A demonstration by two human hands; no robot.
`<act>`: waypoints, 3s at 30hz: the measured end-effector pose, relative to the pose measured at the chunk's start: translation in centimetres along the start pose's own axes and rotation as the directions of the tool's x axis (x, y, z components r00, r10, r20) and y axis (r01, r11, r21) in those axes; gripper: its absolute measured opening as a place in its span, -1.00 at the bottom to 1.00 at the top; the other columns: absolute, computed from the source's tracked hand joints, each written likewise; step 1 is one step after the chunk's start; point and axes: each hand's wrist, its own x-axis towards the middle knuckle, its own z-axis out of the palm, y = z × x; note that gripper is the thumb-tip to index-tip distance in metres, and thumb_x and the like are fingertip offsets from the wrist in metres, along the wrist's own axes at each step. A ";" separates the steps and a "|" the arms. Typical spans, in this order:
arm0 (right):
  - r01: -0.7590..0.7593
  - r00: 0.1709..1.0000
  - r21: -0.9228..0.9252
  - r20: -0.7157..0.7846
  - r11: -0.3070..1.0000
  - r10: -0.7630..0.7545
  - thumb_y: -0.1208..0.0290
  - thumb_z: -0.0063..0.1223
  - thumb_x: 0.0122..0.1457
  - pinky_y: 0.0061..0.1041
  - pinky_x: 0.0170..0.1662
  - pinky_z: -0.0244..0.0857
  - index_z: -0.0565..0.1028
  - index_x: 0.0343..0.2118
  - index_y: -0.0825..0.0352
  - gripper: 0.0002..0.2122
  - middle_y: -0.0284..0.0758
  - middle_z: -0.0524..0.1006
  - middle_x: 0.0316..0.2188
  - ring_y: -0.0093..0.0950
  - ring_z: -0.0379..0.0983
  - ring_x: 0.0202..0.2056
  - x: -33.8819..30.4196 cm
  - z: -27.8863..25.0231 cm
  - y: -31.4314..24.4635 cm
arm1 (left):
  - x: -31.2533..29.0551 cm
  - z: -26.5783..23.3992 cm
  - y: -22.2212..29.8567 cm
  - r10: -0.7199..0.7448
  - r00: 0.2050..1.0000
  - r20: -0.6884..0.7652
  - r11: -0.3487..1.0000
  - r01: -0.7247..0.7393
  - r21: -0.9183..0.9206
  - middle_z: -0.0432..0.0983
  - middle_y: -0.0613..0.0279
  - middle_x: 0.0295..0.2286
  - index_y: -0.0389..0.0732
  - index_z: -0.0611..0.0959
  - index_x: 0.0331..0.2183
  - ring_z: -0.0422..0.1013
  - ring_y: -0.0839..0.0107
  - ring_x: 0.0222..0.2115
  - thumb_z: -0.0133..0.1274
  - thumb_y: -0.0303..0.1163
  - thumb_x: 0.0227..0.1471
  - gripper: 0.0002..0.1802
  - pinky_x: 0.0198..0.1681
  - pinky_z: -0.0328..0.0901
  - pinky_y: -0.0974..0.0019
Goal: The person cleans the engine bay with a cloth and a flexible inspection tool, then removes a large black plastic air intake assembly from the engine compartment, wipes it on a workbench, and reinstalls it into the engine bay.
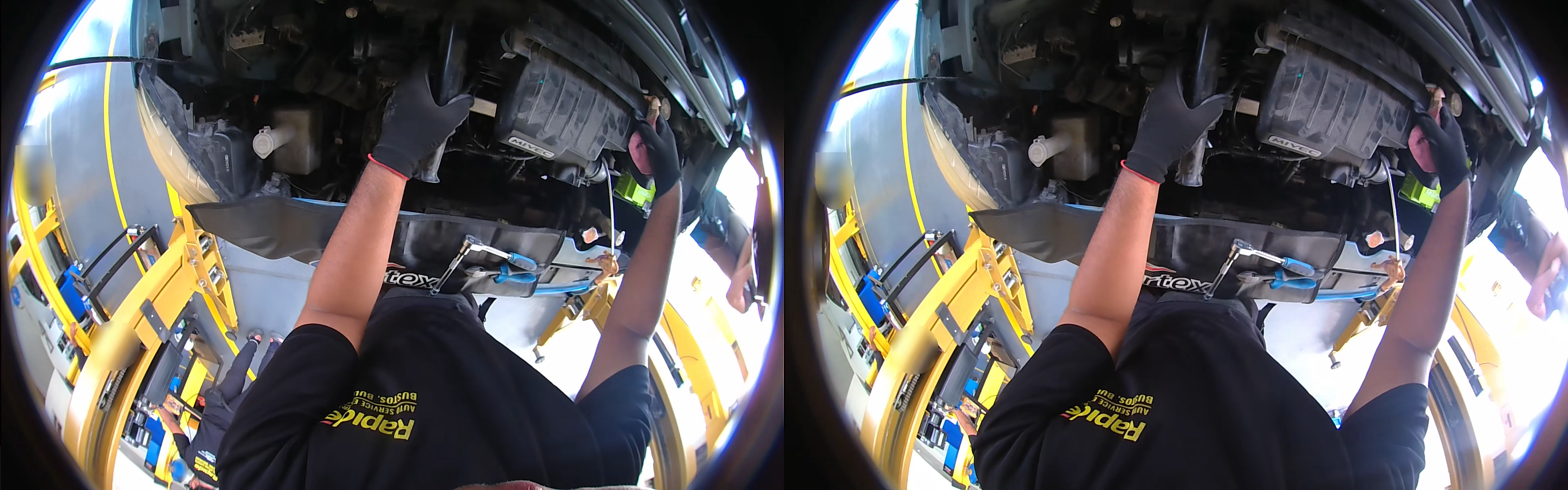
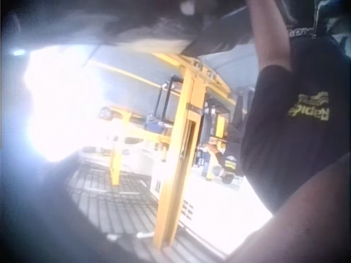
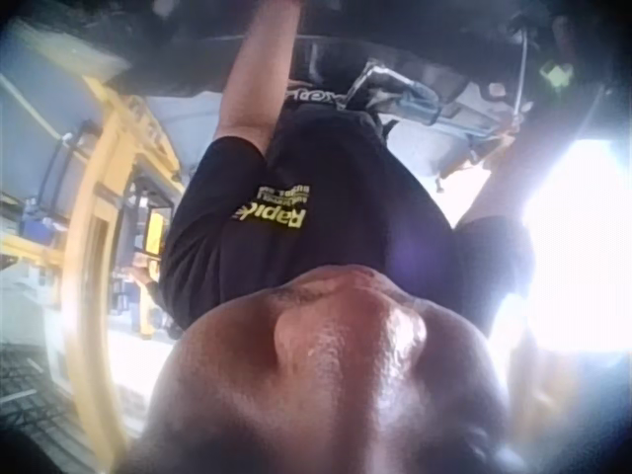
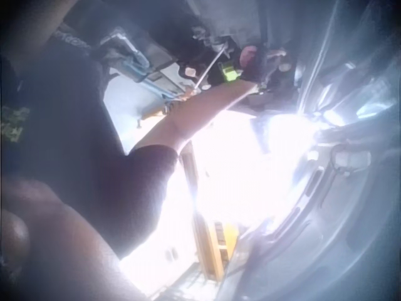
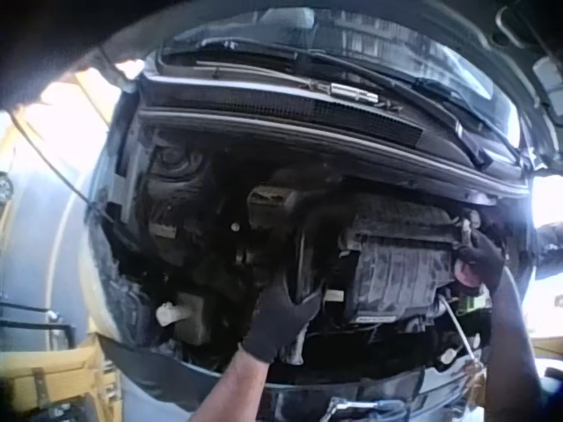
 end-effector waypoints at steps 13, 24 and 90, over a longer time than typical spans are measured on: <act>0.146 0.924 -0.432 -0.262 0.890 -0.278 0.15 0.23 0.26 -0.44 -0.09 0.39 0.53 -0.02 0.35 -0.61 -0.33 0.61 -0.27 -0.54 0.51 -0.23 -2.9 2.6 -3.3 | 8.6 7.1 15.5 0.692 0.629 0.353 0.421 -0.750 0.511 0.53 -0.13 0.07 -0.10 0.53 0.25 0.42 -0.15 0.13 0.20 0.18 0.09 -0.18 0.20 0.28 -0.22; 0.276 0.855 0.916 -0.372 0.291 0.361 0.40 0.13 0.37 -0.65 -0.25 0.42 0.59 -0.15 0.30 -0.89 -0.48 0.57 -0.45 -0.71 0.52 -0.38 -20.4 23.2 0.1 | 12.4 13.2 16.3 0.448 0.624 0.641 0.453 -0.776 0.439 0.53 -0.20 0.05 -0.19 0.57 0.11 0.45 -0.17 0.10 0.23 0.01 0.16 -0.37 0.20 0.32 -0.12; -0.339 0.940 -0.155 -0.091 -0.928 -0.328 0.38 -0.07 0.47 -0.72 -0.25 0.30 0.68 -0.38 0.13 -0.71 -0.50 0.58 -0.58 -0.69 0.48 -0.44 -12.2 24.9 4.9 | 5.4 23.0 15.9 0.535 0.440 0.721 -0.043 -0.838 0.544 0.21 -0.18 0.35 -0.08 0.38 0.36 0.11 -0.19 0.38 0.32 0.15 -0.01 0.01 0.37 0.09 -0.25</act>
